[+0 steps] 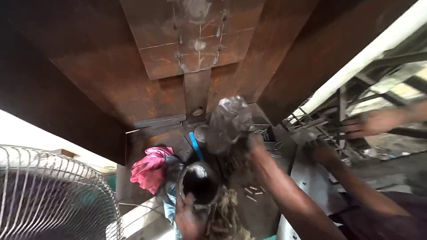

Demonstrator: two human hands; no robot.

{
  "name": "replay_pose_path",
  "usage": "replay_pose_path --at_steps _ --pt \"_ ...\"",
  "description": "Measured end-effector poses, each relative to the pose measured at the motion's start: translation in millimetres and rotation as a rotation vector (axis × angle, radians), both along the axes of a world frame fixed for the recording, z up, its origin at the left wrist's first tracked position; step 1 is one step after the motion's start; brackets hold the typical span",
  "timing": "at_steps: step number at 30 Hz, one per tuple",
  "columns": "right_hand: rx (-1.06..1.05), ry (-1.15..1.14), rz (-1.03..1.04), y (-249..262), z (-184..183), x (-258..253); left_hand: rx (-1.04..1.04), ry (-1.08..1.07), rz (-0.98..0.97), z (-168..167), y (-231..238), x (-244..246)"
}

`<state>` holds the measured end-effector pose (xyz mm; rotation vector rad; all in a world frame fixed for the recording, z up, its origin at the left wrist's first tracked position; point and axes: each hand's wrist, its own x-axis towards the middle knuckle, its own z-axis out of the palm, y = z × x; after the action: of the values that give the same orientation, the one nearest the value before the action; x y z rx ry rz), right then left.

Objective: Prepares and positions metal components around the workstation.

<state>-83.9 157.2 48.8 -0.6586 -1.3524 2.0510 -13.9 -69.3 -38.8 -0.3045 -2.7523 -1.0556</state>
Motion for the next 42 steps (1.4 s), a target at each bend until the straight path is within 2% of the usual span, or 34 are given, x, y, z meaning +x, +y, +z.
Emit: replay_pose_path --at_steps 2,4,6,7,9,11,14,16,18,20,22,23,26,28,30,32,35,37,40,42 --pt "-0.118 0.234 0.064 -6 33 20 -0.020 0.004 -0.023 2 3 -5" --pt "-0.286 0.296 0.141 -21 68 38 -0.036 0.030 -0.037 0 8 -8" --pt "-0.421 0.077 0.161 -43 93 51 -0.066 0.034 -0.040 2 13 -10" --pt "-0.405 -0.077 0.184 -52 97 53 -0.081 0.026 -0.041 3 14 -11" --pt "-0.254 -0.327 0.269 -70 88 50 -0.091 -0.028 -0.047 9 13 -11" --pt "-0.208 -0.372 0.211 -91 63 39 -0.106 -0.118 -0.039 15 11 -12" --pt "-0.086 -0.026 0.006 -119 18 32 -0.127 -0.148 -0.029 19 6 -21" --pt "0.201 0.102 0.010 -120 -5 31 -0.114 -0.089 -0.038 18 5 -21" --pt "0.589 -0.080 0.141 -105 -22 33 -0.083 -0.043 -0.037 11 4 -17" --pt "0.864 -0.305 0.377 -84 -35 40 -0.034 -0.036 -0.037 7 3 -13" --pt "1.040 -0.287 0.472 -73 -39 49 0.032 -0.083 -0.049 8 4 -13" --pt "0.989 -0.287 0.479 -71 -34 53 0.063 -0.111 -0.067 8 4 -13" --pt "0.541 -0.271 0.267 -72 -25 41 0.163 -0.082 -0.127 1 4 -15" --pt "0.495 -0.173 0.184 -76 -23 33 0.214 0.029 -0.112 -10 8 -15" --pt "0.559 -0.086 0.182 -77 -26 36 0.251 0.105 -0.067 -17 13 -15" --pt "0.656 -0.100 0.225 -71 -33 52 0.358 0.144 0.003 -17 20 -13" --pt "1.004 -0.098 0.433 -67 -57 87 0.573 0.112 0.075 -4 22 -17" --pt "1.164 -0.197 0.717 -71 -63 104 0.594 0.036 -0.057 -1 14 -24" --pt "1.216 -0.367 0.802 -79 -56 103 0.418 -0.020 -0.392 -1 -8 -42" --pt "1.194 -0.451 0.867 -81 -43 99 0.233 -0.005 -0.495 10 -11 -50"
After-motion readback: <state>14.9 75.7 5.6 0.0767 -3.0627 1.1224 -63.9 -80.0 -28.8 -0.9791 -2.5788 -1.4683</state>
